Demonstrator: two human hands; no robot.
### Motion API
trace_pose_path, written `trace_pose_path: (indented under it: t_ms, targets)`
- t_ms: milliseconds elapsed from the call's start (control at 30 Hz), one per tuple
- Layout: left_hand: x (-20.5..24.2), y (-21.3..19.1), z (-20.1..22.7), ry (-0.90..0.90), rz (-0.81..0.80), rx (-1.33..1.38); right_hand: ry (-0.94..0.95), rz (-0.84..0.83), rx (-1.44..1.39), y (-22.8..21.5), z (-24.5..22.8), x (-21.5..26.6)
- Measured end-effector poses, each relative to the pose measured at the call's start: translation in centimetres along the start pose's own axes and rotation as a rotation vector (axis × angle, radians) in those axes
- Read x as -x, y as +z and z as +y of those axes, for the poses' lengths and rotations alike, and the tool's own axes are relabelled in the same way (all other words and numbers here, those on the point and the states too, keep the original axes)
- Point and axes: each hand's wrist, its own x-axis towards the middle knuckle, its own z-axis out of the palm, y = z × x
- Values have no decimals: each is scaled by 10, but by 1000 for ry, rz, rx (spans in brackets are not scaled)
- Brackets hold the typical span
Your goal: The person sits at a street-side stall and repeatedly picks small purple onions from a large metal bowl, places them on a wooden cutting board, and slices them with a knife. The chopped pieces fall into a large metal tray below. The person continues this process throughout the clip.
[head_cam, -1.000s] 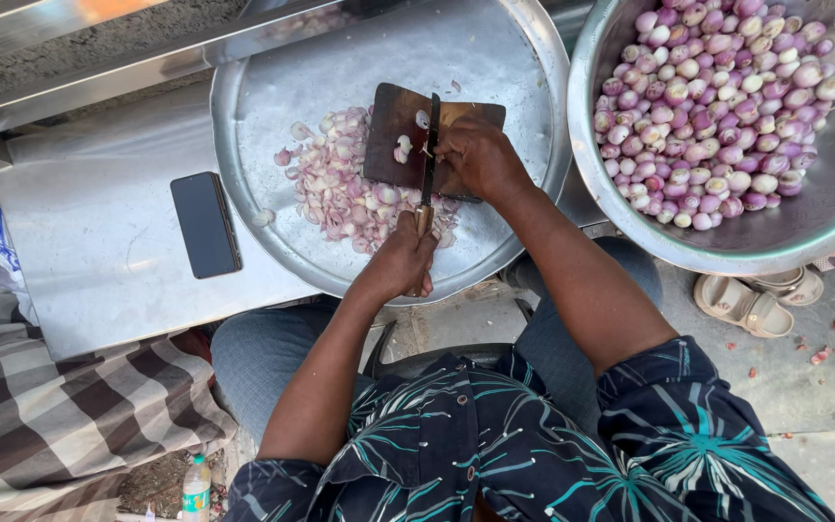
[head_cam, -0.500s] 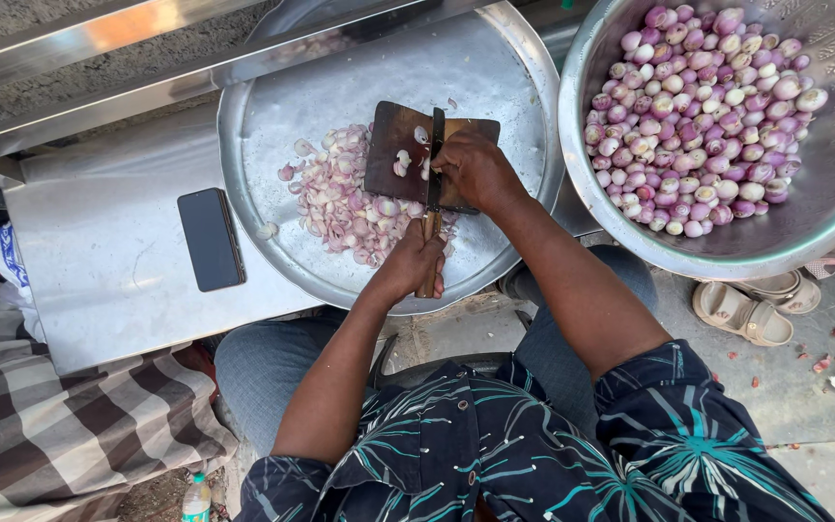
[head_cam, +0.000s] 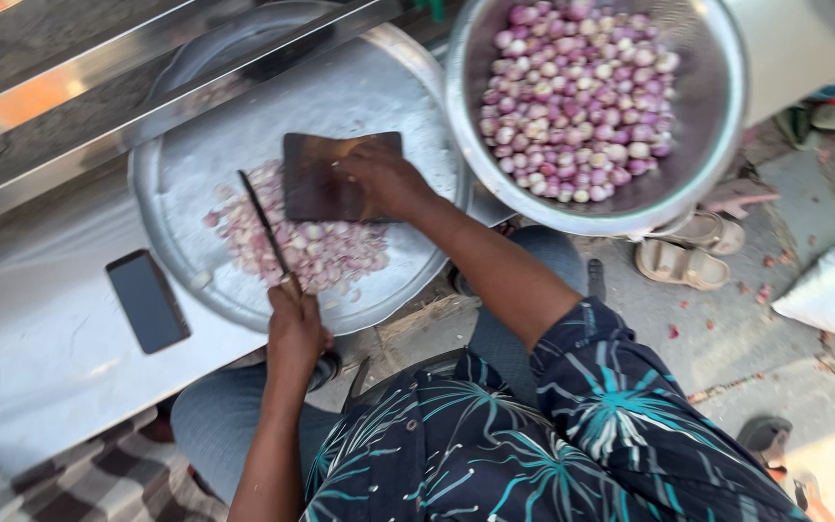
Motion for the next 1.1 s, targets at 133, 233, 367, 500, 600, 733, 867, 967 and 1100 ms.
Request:
trace_pose_path:
  t_ms: [133,233,367,500,600,733,867,967,1100]
  targets:
    - [19,11,-1,65,-19,-97,-48,41,23,-4,-8,2]
    - [23,16,5,-24,-70,-127,-57,89,-3,-23,-33,7]
    - [25,14,3,-55,-55,-94,12,72,-51,-59,-67,37]
    - [22,9,-5,-53,-68,-59,179,182,49,-139,-48,76]
    - [25,11,-13,-26,-56,-48,497,148,312,-224,-2,109]
    - [24,14,-12,-23,-87,-12,838,-45,508,-286,30,147]
    - [31,16,-6,-20,-122,-101,708,-106,447,-279,35,169]
    - [29,19,4,-21,-140,-116,729,-147,460,-269,39,171]
    - [32,17,4,-30,-150,-107,744,-95,430,-263,47,171]
